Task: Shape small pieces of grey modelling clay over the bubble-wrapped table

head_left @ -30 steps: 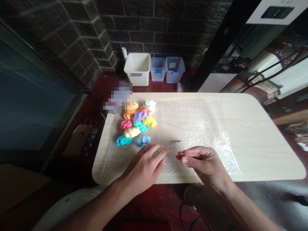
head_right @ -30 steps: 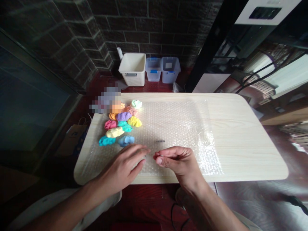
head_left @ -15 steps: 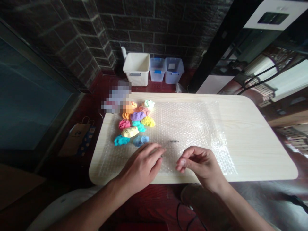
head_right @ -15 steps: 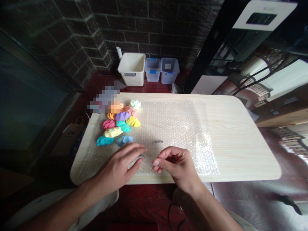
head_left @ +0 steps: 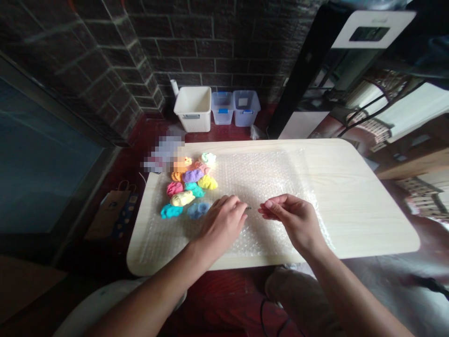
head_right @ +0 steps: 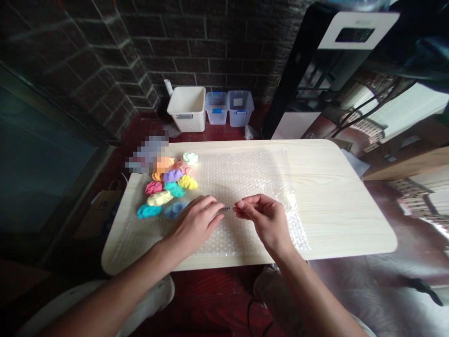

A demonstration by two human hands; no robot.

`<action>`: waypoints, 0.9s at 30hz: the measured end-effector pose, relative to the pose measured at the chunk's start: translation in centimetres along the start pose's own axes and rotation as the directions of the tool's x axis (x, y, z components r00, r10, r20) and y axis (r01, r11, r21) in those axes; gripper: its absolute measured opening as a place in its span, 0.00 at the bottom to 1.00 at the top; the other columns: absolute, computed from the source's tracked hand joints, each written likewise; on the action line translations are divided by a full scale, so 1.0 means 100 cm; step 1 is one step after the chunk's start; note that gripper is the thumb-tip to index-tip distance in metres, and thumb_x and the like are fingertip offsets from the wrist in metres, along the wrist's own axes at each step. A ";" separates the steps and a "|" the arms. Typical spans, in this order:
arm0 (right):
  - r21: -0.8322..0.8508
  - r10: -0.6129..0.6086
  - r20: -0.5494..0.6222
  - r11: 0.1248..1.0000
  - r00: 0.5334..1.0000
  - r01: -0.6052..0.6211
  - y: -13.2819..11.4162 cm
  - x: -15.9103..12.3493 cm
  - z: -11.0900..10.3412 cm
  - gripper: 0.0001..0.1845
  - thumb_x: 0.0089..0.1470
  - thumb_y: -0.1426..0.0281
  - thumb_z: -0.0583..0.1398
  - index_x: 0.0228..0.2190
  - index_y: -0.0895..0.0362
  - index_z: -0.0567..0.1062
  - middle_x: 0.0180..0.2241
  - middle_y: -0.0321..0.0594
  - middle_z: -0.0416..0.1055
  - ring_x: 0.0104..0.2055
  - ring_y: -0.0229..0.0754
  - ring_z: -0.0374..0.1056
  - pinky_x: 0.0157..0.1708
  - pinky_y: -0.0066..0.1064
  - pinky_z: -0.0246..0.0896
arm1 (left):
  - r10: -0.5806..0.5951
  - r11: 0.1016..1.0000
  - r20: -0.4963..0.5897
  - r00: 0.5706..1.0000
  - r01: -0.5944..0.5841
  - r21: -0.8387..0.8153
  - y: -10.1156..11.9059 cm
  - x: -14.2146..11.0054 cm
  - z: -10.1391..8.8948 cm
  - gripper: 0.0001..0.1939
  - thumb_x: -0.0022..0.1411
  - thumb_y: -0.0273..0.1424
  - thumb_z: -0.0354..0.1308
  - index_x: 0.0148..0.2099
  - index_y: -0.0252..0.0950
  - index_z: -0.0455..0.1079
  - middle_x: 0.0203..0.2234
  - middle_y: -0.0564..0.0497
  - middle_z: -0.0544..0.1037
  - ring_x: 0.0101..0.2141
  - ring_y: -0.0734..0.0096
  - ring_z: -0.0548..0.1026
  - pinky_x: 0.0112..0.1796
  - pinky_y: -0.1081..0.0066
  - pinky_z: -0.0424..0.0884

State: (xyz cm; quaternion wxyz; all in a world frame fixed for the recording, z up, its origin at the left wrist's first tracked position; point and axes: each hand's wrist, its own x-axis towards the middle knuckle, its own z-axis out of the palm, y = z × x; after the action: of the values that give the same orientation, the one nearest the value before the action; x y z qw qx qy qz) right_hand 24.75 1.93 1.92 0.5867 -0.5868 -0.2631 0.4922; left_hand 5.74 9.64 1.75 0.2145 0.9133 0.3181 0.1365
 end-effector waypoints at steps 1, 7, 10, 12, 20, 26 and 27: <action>-0.009 0.003 0.002 1.000 1.000 -0.003 -0.001 -0.001 -0.001 0.17 0.46 0.59 0.77 0.29 0.58 0.83 0.28 0.45 0.84 0.31 0.47 0.80 0.37 0.42 0.78 | 0.003 1.000 0.002 1.000 -0.003 0.018 0.000 0.002 0.003 0.09 0.70 0.26 0.59 0.50 0.34 0.77 0.40 0.45 0.78 0.41 0.58 0.76 0.44 0.58 0.74; -0.008 0.018 -0.031 1.000 0.999 -0.019 -0.004 -0.001 -0.002 0.20 0.50 0.55 0.74 0.31 0.59 0.83 0.29 0.47 0.84 0.28 0.47 0.79 0.31 0.40 0.76 | 0.016 0.999 -0.045 0.999 -0.014 0.036 -0.009 0.009 0.014 0.08 0.68 0.24 0.61 0.49 0.34 0.77 0.39 0.46 0.78 0.40 0.61 0.76 0.43 0.62 0.74; 0.018 0.021 -0.016 1.000 1.000 -0.021 -0.005 -0.001 -0.002 0.22 0.55 0.51 0.70 0.28 0.58 0.80 0.28 0.47 0.83 0.27 0.46 0.78 0.30 0.38 0.74 | 0.032 0.999 -0.044 0.999 -0.031 0.013 -0.011 0.011 0.018 0.06 0.68 0.24 0.62 0.45 0.34 0.78 0.38 0.47 0.78 0.39 0.63 0.76 0.42 0.64 0.74; 0.011 -0.002 -0.005 1.000 1.000 0.002 -0.005 -0.002 -0.002 0.25 0.58 0.49 0.67 0.24 0.57 0.76 0.25 0.46 0.81 0.24 0.44 0.76 0.26 0.35 0.71 | 0.036 0.999 -0.037 0.999 -0.036 0.001 -0.011 0.012 0.019 0.05 0.68 0.24 0.61 0.42 0.35 0.79 0.36 0.48 0.77 0.38 0.64 0.76 0.42 0.65 0.74; -0.047 -0.101 -0.015 0.994 0.995 0.100 -0.001 0.002 -0.007 0.14 0.52 0.60 0.74 0.32 0.58 0.83 0.28 0.42 0.81 0.29 0.42 0.75 0.32 0.34 0.71 | 0.033 0.992 -0.077 0.997 -0.041 -0.117 -0.012 0.009 0.010 0.06 0.71 0.24 0.57 0.44 0.34 0.76 0.37 0.47 0.80 0.40 0.63 0.77 0.43 0.63 0.74; 0.017 -0.006 0.033 1.000 0.999 0.006 0.003 -0.001 0.003 0.18 0.51 0.57 0.74 0.37 0.58 0.85 0.35 0.46 0.85 0.38 0.48 0.81 0.45 0.43 0.77 | 0.093 0.973 -0.151 0.984 -0.122 -0.197 -0.017 -0.001 -0.010 0.06 0.72 0.25 0.56 0.46 0.36 0.75 0.39 0.47 0.81 0.41 0.63 0.79 0.44 0.64 0.74; -0.006 0.003 0.047 1.000 0.999 -0.002 0.003 -0.002 0.004 0.18 0.51 0.57 0.74 0.36 0.58 0.85 0.34 0.46 0.85 0.37 0.48 0.81 0.44 0.43 0.77 | 0.110 0.971 -0.166 0.980 -0.142 -0.195 -0.018 -0.005 -0.013 0.07 0.72 0.25 0.56 0.46 0.36 0.75 0.39 0.47 0.81 0.41 0.63 0.79 0.44 0.64 0.74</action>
State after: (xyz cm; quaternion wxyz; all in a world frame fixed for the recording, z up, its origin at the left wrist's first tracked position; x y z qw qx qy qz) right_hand 24.22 1.90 1.78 0.5781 -0.5769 -0.2775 0.5059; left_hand 3.91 10.99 1.98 0.2733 0.8913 0.2594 0.2523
